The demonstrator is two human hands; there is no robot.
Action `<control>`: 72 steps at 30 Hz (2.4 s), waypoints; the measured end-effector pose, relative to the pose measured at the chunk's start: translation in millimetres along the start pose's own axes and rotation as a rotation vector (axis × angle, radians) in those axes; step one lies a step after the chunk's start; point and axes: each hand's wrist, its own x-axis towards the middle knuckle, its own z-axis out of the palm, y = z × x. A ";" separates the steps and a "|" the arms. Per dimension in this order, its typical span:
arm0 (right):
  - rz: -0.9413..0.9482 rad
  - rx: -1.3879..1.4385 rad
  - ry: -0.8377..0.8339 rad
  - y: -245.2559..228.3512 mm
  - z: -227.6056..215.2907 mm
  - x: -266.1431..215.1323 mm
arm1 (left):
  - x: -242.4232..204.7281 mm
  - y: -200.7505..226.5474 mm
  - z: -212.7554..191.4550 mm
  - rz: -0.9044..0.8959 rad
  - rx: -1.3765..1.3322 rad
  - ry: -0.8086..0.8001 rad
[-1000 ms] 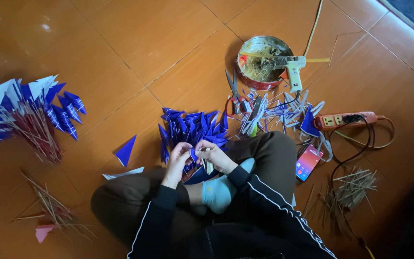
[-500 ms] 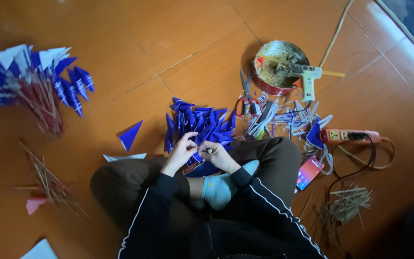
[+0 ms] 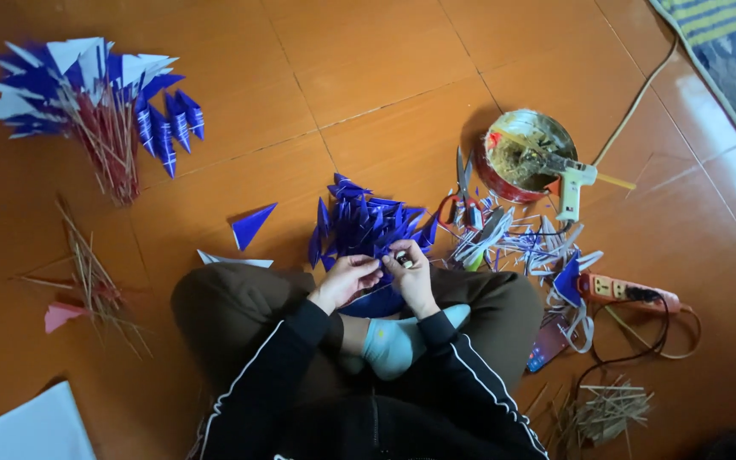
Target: Assembling decorative paper arrows by folding blue paper components and attaching them to wooden sticks.
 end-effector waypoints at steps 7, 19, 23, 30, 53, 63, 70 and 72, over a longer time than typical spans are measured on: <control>0.007 -0.001 -0.030 2.0 1.8 -1.3 | 8.6 -10.7 -6.5 -0.099 -0.267 0.056; -0.098 0.044 -0.041 -22.5 -0.2 2.6 | 18.0 -1.4 -14.1 -0.029 -0.222 0.098; 0.270 0.493 0.135 -5.5 -14.8 8.6 | 12.6 3.8 -12.1 0.026 -0.182 0.155; 0.239 0.332 0.075 -0.5 -3.3 4.8 | 7.6 -3.1 -11.9 -0.090 0.000 0.100; 0.275 0.066 -0.207 17.2 -18.2 14.2 | -17.9 33.0 12.0 0.324 0.710 0.346; 0.352 0.087 -0.210 -3.1 -11.6 3.5 | -30.6 42.1 28.1 0.565 1.033 0.305; 0.304 0.134 -0.124 18.3 -12.6 4.3 | -30.7 38.0 27.4 0.558 0.839 0.265; 0.264 0.076 -0.100 25.4 -12.9 6.7 | -29.7 36.8 27.9 0.561 0.834 0.245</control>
